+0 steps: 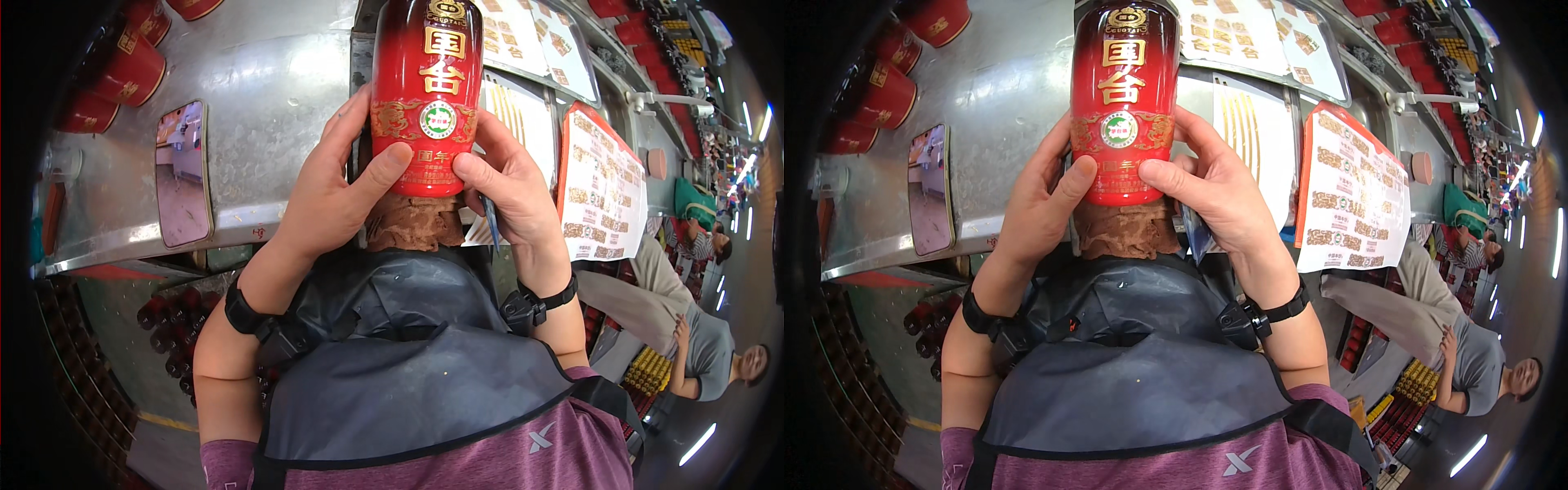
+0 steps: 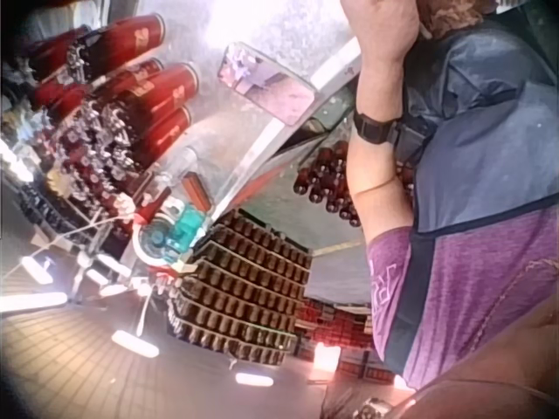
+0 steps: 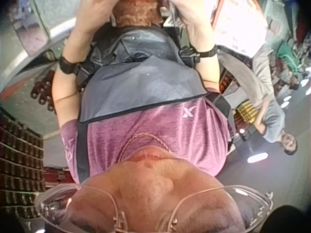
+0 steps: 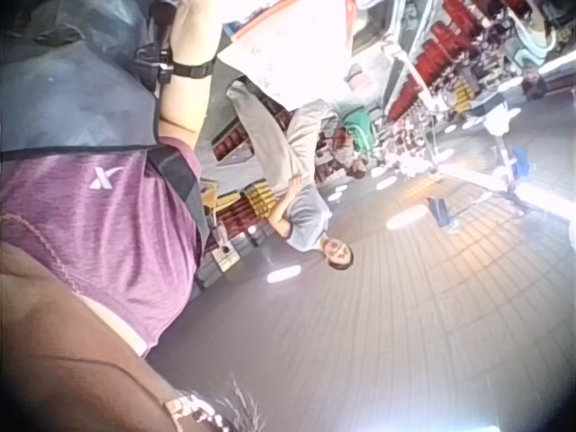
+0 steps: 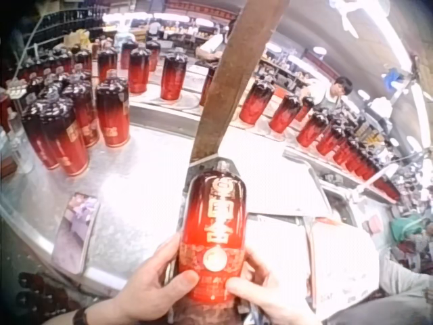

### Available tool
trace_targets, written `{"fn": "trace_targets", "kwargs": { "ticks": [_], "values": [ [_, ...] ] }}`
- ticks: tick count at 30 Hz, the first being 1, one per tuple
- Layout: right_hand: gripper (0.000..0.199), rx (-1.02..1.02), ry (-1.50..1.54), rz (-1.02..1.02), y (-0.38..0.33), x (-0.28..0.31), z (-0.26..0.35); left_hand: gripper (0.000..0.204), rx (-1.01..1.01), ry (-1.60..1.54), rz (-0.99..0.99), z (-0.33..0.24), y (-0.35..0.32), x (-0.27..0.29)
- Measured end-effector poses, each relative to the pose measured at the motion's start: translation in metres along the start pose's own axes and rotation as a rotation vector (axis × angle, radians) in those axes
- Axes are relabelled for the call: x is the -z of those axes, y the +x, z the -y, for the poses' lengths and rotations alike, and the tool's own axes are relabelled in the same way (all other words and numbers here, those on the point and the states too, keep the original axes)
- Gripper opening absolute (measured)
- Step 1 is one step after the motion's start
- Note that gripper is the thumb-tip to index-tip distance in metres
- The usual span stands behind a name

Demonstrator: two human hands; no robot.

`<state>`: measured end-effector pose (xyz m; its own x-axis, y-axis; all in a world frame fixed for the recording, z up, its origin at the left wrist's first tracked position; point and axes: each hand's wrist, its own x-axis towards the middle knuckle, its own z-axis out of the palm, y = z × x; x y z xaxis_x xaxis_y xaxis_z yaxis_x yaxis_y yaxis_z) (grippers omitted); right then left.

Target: The person applies a decorative label to a bottle and smooths it with a scraper before wrapping a gold strip around the base and pressing it into place. They then set the finished bottle aside and pick up a new one to repeat the process.

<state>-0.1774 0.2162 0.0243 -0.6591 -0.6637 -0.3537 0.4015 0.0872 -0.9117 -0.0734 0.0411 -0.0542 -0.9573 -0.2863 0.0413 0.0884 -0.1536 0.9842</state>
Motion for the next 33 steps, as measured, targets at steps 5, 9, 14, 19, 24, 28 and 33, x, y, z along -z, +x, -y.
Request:
{"fn": "trace_targets", "kwargs": {
  "ticks": [5, 9, 14, 19, 24, 28, 33],
  "values": [
    [0.073, -0.016, -0.013, 0.001, 0.0002, 0.0025, -0.0009, 0.074, 0.022, -0.024, 0.011, -0.002, 0.0001, -0.0002],
    [0.074, -0.017, -0.008, -0.012, 0.0006, 0.0008, -0.0013, 0.073, 0.036, -0.03, 0.001, -0.0013, -0.0004, 0.0007],
    [0.075, 0.007, -0.029, -0.01, 0.0008, 0.0019, -0.0028, 0.076, 0.025, -0.004, -0.006, -0.0057, 0.0006, -0.0027],
    [0.075, -0.002, -0.006, -0.025, -0.0001, -0.0011, -0.0018, 0.077, 0.026, 0.002, -0.017, -0.0048, 0.0002, -0.0035],
    [0.074, -0.004, -0.015, -0.022, -0.0005, -0.0012, -0.0014, 0.077, 0.019, 0.005, -0.011, -0.0043, 0.0003, -0.0031],
    [0.075, -0.007, -0.012, -0.019, -0.0005, 0.0016, -0.0029, 0.072, -0.028, 0.031, -0.001, -0.0007, -0.0001, -0.001],
    [0.076, -0.04, 0.053, 0.005, -0.0022, 0.0079, -0.001, 0.059, 0.052, -0.171, 0.005, 0.0021, -0.0007, 0.0022]
  ]
}}
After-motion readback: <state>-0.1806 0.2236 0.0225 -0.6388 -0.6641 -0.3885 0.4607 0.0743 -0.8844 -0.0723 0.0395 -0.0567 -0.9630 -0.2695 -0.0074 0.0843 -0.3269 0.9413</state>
